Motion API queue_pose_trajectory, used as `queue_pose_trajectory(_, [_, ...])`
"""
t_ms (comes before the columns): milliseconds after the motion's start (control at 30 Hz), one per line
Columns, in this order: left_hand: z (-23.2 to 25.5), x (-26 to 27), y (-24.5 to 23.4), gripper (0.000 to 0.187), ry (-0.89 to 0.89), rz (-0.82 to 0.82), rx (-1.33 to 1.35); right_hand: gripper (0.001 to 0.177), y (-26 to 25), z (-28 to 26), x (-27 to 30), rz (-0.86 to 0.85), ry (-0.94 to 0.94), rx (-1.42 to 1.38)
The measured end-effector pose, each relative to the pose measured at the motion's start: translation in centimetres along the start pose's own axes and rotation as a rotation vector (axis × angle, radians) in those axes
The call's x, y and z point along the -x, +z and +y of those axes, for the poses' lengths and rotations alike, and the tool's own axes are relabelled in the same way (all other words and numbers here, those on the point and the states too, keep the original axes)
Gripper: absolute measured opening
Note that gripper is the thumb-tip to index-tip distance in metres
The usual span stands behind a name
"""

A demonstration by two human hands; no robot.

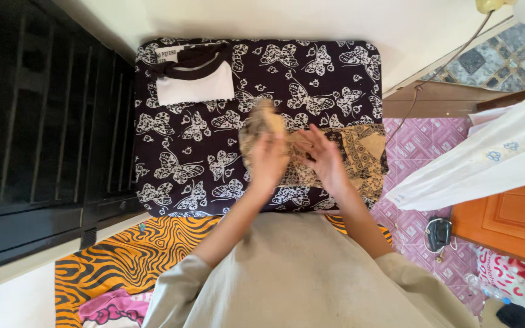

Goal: The person folds a patterned piece of fabric on a bed, smoothing it with their hands and bringing the edges together to form a smaller rectangle.

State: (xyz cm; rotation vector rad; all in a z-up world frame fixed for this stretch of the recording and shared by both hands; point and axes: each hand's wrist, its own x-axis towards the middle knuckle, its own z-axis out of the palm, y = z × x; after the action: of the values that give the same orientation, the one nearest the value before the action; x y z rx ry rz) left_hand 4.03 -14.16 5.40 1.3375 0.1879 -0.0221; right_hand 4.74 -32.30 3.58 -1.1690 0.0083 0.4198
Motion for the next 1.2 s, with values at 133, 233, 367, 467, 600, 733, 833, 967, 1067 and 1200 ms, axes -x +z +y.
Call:
queue_pose_trajectory(133, [-3.4, 0.6, 7.7, 0.025, -0.116, -0.115, 0.07, 0.099, -3.6, -1.0, 2.6, 0.012, 0.035, -0.344])
queue_pose_trajectory(233, [-5.0, 1.6, 10.8, 0.029, 0.013, -0.216, -0.328, 0.099, -6.7, -0.3, 4.0, 0.107, 0.069, -0.438])
queue_pose_trajectory(367, [-8.0, 1.8, 12.9, 0.05, -0.07, -0.373, -0.557, 0.087, -11.9, 2.5, 4.7, 0.265, 0.143, -0.355])
queue_pose_trajectory(467, [-9.4, 1.3, 13.2, 0.071, -0.165, -0.522, -0.569, 0.06, -15.0, 6.2, 4.0, 0.295, 0.066, -0.197])
queue_pose_trajectory(600, [-7.3, 0.0, 10.8, 0.064, -0.162, -0.49, -0.403, 0.039, -15.8, 7.7, 2.8, 0.477, 0.12, 0.099])
queue_pose_trajectory(733, [-2.1, -0.3, 5.8, 0.037, -0.193, -0.078, -0.098, 0.022, -13.3, 3.9, 2.9, 0.499, -0.077, 0.181])
queue_pose_trajectory(833, [-0.3, 0.2, 2.1, 0.03, -0.063, 0.094, -0.594, 0.019, -12.4, 1.3, 3.1, 0.558, -0.106, 0.311])
queue_pose_trajectory(967, [-2.7, 1.3, 0.4, 0.031, 0.404, 0.118, -0.909, 0.016, -14.0, 1.1, 2.6, 0.53, -0.219, 0.405])
queue_pose_trajectory(1067, [-5.0, 1.9, 0.6, 0.044, 0.404, 0.035, -1.069, 0.016, -15.7, 2.4, 2.3, 0.598, -0.163, 0.569])
queue_pose_trajectory(1200, [-6.3, 1.9, 0.8, 0.055, 0.406, -0.03, -1.275, 0.031, -16.1, 2.9, 2.9, 0.707, -0.054, 0.885])
